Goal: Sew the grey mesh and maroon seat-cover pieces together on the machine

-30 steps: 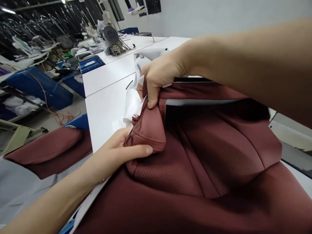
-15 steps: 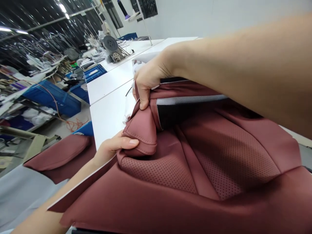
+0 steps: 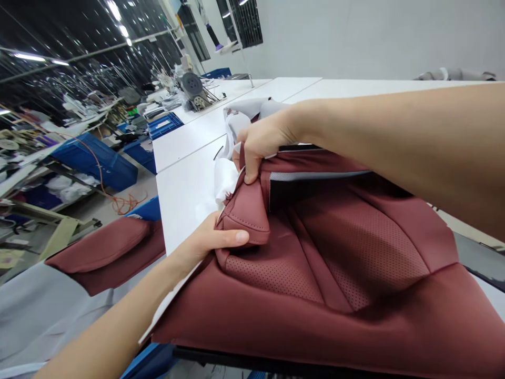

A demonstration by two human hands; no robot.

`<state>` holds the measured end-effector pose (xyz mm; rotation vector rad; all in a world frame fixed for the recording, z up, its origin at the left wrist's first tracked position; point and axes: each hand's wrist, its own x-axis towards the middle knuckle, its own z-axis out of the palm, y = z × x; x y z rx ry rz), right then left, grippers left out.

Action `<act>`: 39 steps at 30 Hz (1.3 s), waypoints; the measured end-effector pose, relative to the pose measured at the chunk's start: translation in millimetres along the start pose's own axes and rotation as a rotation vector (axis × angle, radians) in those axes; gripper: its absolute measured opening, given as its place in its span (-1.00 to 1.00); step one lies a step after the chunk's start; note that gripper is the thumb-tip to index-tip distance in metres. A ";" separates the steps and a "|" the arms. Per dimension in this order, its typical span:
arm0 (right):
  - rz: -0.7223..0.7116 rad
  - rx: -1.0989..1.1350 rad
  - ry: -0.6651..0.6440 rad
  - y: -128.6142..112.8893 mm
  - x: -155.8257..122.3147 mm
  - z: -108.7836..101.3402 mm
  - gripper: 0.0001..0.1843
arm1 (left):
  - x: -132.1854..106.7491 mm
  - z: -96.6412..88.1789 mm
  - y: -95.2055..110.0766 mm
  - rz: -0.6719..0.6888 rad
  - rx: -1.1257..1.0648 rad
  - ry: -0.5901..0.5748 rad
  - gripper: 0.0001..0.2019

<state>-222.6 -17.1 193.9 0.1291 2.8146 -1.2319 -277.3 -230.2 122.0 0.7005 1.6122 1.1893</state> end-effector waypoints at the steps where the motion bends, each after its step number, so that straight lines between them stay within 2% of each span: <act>1: 0.000 -0.059 -0.011 -2.7 -6.7 1.5 -0.75 | 0.8 -0.7 2.4 0.020 0.056 0.009 -0.63; 3: -0.018 -0.188 0.033 -6.8 -21.9 6.3 -0.76 | 1.8 -1.6 7.2 0.145 0.226 0.086 -0.64; 5: -0.076 -0.282 0.147 -7.3 -38.4 14.6 -0.75 | 2.4 -3.0 9.4 0.347 0.467 0.257 -0.70; 8: -0.228 -0.365 0.296 1.1 -61.0 34.8 -0.76 | 6.5 -6.1 0.6 0.734 0.807 0.603 -0.95; 10: -0.384 -0.437 0.351 12.3 -72.0 53.3 -0.81 | 13.5 -8.0 -13.9 1.027 0.928 0.772 -0.89; 12: -0.495 -0.497 0.376 26.2 -79.8 74.6 -0.86 | 23.1 -9.1 -31.6 1.272 0.973 0.855 -0.85; 14: -0.516 -0.505 0.408 41.2 -86.4 97.3 -0.89 | 32.2 -8.8 -48.3 1.405 0.969 0.878 -0.81; 16: -0.503 -0.486 0.440 55.6 -93.6 119.3 -0.85 | 38.2 -7.4 -61.1 1.444 0.924 0.882 -0.77; 18: -0.489 -0.495 0.412 68.2 -102.0 138.5 -0.78 | 40.3 -5.7 -69.2 1.449 0.847 0.902 -0.76; 21: -0.455 -0.519 0.317 81.6 -113.6 159.4 -0.62 | 38.4 -3.9 -74.9 1.484 0.817 0.848 -0.77; 24: -0.416 -0.504 0.273 88.8 -120.9 168.6 -0.53 | 33.2 -1.5 -75.8 1.534 0.899 0.722 -0.76; 28: -0.417 -0.438 0.214 89.3 -131.1 166.0 -0.50 | 21.2 6.2 -76.8 1.528 0.930 0.645 -0.69; 30: -0.365 -0.340 0.254 84.0 -138.1 160.2 -0.55 | 13.7 13.0 -82.4 1.476 0.938 0.538 -0.67; 32: -0.269 -0.185 0.343 74.3 -142.8 152.9 -0.62 | 7.3 23.4 -93.4 1.391 0.920 0.432 -0.59; 35: -0.050 -0.013 0.435 55.4 -138.9 143.0 -0.62 | 1.9 47.4 -115.7 1.225 0.854 0.293 -0.31; 37: 0.159 -0.079 0.427 44.6 -129.3 139.0 -0.58 | -0.9 65.0 -129.1 1.150 0.820 0.168 -0.15; 39: 0.318 -0.240 0.379 38.7 -119.4 137.2 -0.50 | -5.5 76.9 -137.6 1.106 0.787 0.049 -0.01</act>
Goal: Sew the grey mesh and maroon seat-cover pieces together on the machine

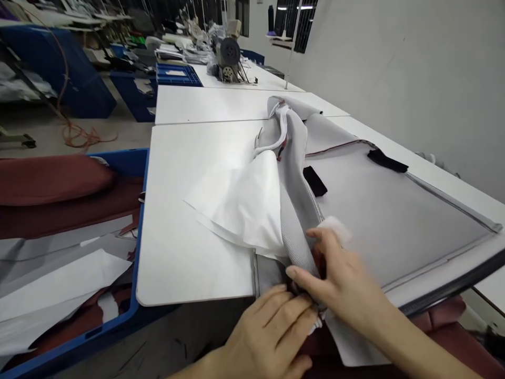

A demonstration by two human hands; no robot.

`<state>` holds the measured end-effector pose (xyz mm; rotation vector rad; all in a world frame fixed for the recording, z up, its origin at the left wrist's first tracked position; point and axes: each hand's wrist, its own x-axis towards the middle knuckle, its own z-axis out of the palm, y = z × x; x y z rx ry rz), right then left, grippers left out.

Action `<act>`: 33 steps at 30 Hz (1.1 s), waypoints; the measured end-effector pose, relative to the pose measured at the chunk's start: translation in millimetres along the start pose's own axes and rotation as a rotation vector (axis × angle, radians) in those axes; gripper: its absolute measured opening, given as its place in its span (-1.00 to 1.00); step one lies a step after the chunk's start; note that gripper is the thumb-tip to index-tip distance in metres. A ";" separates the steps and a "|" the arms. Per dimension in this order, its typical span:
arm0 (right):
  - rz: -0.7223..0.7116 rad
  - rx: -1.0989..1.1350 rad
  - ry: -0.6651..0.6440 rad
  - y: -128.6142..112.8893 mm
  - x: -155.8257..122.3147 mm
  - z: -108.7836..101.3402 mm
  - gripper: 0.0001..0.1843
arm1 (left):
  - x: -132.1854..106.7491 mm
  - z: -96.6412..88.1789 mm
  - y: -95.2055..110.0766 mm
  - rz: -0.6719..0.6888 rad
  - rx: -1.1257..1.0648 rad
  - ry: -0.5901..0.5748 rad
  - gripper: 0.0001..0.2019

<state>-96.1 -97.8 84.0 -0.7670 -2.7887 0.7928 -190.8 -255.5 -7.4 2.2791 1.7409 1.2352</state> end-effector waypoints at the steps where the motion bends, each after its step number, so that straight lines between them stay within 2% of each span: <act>1: 0.025 -0.084 -0.019 -1.8 2.9 0.8 -0.50 | -2.1 1.1 3.1 0.002 -0.048 -0.008 0.02; 3: 0.030 -0.151 -0.017 -0.2 4.7 3.3 -0.61 | -4.1 -6.1 4.5 -0.022 -0.167 0.001 -0.08; 4: 0.025 -0.124 0.007 3.1 3.6 5.2 -0.65 | -3.3 -13.5 2.3 -0.041 -0.231 0.038 -0.24; 6: 0.022 0.026 0.078 12.7 -2.0 10.5 -0.69 | 3.5 -30.7 -7.4 -0.134 -0.269 0.095 -0.59; 7: 0.017 0.131 0.117 18.3 -5.7 13.9 -0.70 | 9.5 -38.9 -14.2 -0.182 -0.229 0.115 -0.69; 9: 0.012 0.340 0.180 28.8 -13.0 21.6 -0.71 | 25.5 -52.2 -29.0 -0.182 -0.069 0.146 -0.73; 13: 0.005 0.733 0.194 40.0 -21.7 32.1 -0.71 | 62.5 -73.2 -50.7 0.080 0.234 0.101 -0.77; 17: -0.037 1.013 0.102 40.8 -22.4 31.9 -0.76 | 91.0 -93.0 -57.9 0.189 0.324 -0.064 -0.79; 19: -0.041 1.067 0.069 41.3 -21.5 31.0 -0.77 | 99.7 -96.0 -58.8 0.222 0.307 -0.088 -0.75; 24: -0.042 1.003 0.035 37.3 -20.8 25.9 -0.74 | 112.5 -91.1 -53.4 0.210 0.085 0.072 -0.86; 29: -0.089 0.821 -0.026 19.8 -26.2 12.6 -0.69 | 121.1 -103.5 -37.5 0.068 -0.167 0.471 -0.84; 31: -0.085 0.776 -0.035 14.8 -28.7 8.7 -0.72 | 122.7 -108.1 -32.9 0.041 -0.192 0.528 -0.83; 33: -0.070 0.767 -0.057 12.5 -30.4 6.8 -0.71 | 123.9 -109.3 -30.8 0.045 -0.169 0.512 -0.82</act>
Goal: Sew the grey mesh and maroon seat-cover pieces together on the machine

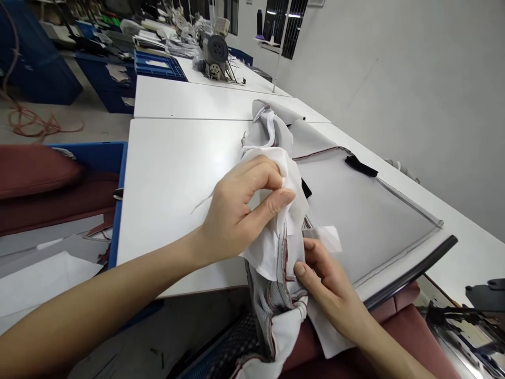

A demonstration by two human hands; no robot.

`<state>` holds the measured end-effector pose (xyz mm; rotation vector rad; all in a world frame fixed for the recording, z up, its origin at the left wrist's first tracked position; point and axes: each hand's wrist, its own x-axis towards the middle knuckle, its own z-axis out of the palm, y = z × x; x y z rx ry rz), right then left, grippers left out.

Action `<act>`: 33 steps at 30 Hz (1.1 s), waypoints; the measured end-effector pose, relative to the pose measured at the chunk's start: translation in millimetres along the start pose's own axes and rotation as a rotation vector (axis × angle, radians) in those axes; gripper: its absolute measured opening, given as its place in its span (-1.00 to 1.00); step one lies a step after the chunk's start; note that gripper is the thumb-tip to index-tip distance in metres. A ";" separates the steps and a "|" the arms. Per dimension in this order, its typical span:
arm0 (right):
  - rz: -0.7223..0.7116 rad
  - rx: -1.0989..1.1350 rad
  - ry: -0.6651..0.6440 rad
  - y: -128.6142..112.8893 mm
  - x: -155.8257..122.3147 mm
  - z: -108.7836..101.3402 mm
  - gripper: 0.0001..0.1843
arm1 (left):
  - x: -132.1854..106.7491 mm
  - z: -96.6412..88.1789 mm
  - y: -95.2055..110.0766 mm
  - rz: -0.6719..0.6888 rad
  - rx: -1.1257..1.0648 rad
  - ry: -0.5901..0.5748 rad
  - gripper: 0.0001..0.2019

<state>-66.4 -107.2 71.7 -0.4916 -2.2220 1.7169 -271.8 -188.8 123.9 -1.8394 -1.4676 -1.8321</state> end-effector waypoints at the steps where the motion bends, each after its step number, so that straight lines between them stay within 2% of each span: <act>1: 0.012 0.004 -0.005 -0.4 -0.5 0.0 -0.70 | 0.3 0.9 0.0 0.008 0.018 -0.016 -0.81; 5: 0.035 -0.032 0.030 1.6 -1.9 -0.3 -0.69 | 1.1 8.8 -3.5 0.021 0.074 -0.059 -0.80; 10: 0.039 -0.229 0.140 0.3 -11.0 0.4 -0.67 | 3.2 21.8 -7.8 -0.015 0.157 -0.129 -0.78; 12: -0.089 -0.340 0.243 -6.8 -21.9 3.3 -0.69 | 3.5 26.3 -9.0 -0.022 0.193 -0.153 -0.78; 14: -0.284 -0.431 0.325 -18.5 -37.4 8.5 -0.68 | 3.0 30.0 -10.1 -0.029 0.204 -0.173 -0.78; 16: -0.469 -0.470 0.320 -31.2 -53.3 15.0 -0.60 | 2.0 32.9 -11.1 -0.034 0.199 -0.182 -0.79; 18: -0.543 -0.520 0.256 -39.9 -64.0 20.5 -0.55 | 1.2 34.6 -11.2 -0.030 0.198 -0.179 -0.79; 21: -0.432 -0.635 0.207 -39.3 -65.4 23.5 -0.61 | -1.2 31.7 -8.3 -0.020 0.204 -0.175 -0.79; 24: -0.303 -0.693 0.192 -27.8 -58.2 23.6 -0.65 | -13.0 18.4 -0.5 -0.014 0.211 -0.166 -0.81; 27: -0.386 -0.740 0.143 -16.9 -54.2 27.4 -0.63 | -42.5 -3.1 12.6 -0.098 0.271 -0.072 -0.92; 28: -0.433 -0.757 0.134 -14.4 -54.0 29.4 -0.62 | -55.6 -10.3 18.3 -0.161 0.275 0.010 -0.93; 31: -0.523 -0.790 0.143 -9.3 -54.5 35.5 -0.58 | -95.3 -25.2 39.8 -0.400 0.171 0.298 -0.76; 33: -0.551 -0.789 0.148 -7.1 -54.3 38.2 -0.57 | -114.9 -26.4 55.0 -0.537 0.089 0.319 -0.81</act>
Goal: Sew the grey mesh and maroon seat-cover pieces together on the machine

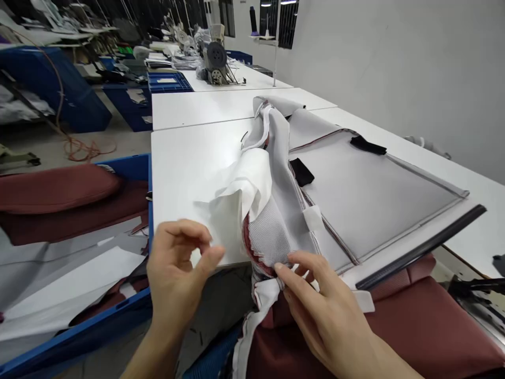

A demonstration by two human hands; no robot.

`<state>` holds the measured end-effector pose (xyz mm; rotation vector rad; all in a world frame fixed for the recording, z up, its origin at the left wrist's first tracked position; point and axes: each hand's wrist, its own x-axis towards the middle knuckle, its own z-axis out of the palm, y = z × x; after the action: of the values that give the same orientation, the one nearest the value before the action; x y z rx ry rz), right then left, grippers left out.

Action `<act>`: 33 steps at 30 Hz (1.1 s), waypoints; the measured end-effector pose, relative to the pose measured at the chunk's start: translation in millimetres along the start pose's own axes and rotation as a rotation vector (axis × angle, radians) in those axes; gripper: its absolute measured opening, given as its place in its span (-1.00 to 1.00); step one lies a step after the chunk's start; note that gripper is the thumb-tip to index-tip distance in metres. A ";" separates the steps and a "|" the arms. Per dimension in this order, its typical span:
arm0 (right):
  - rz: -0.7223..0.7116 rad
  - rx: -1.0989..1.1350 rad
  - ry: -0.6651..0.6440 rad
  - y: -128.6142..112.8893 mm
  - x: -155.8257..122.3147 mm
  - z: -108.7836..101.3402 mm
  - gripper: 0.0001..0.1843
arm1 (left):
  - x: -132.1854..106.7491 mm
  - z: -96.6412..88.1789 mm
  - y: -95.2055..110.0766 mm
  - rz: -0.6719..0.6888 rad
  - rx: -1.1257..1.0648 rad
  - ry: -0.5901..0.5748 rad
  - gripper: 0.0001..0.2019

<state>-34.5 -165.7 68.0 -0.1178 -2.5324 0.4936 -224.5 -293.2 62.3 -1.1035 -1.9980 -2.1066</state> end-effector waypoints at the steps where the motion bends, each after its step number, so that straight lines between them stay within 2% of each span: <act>1: -0.013 0.001 0.004 0.0 0.0 1.1 -0.57 | -9.1 -0.9 2.4 -0.061 0.002 -0.051 -0.82; 4: -0.042 -0.004 0.015 1.2 0.7 2.2 -0.58 | -25.0 6.4 9.4 -0.234 0.039 -0.181 -0.78; 7: -0.040 -0.012 0.021 3.3 0.6 1.4 -0.60 | -28.6 16.4 11.8 -0.357 0.016 -0.186 -0.79; 12: -0.031 0.002 0.003 5.5 -3.3 2.5 -0.62 | -32.2 23.6 5.4 -0.388 -0.041 -0.166 -0.82; 15: 0.003 0.025 -0.012 4.9 -2.9 2.7 -0.64 | -35.3 28.6 -0.2 -0.443 -0.283 -0.131 -0.73; 17: 0.029 0.052 -0.009 5.3 -0.9 1.4 -0.70 | -35.8 32.9 -3.1 -0.511 -0.484 -0.139 -0.68; 19: 0.063 0.084 -0.007 6.9 1.1 -0.4 -0.75 | -35.2 37.3 -4.4 -0.556 -0.590 -0.151 -0.66; 24: 0.183 0.155 -0.006 12.0 2.2 -2.1 -0.79 | -34.7 45.8 1.6 -0.544 -0.501 -0.168 -0.68; 27: 0.274 0.204 0.024 13.0 3.4 -0.3 -0.77 | -37.7 50.7 7.5 -0.498 -0.415 -0.245 -0.71; 30: 0.377 0.220 0.054 14.6 6.0 2.7 -0.85 | -41.7 56.7 11.2 -0.454 -0.362 -0.332 -0.73; 33: 0.439 0.288 0.043 17.2 7.7 5.5 -0.73 | -42.9 63.2 12.4 -0.467 -0.413 -0.355 -0.74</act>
<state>-44.3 -150.0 61.2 -0.5750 -2.3619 1.0067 -157.4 -258.0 46.3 -1.2318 -2.2030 -2.8363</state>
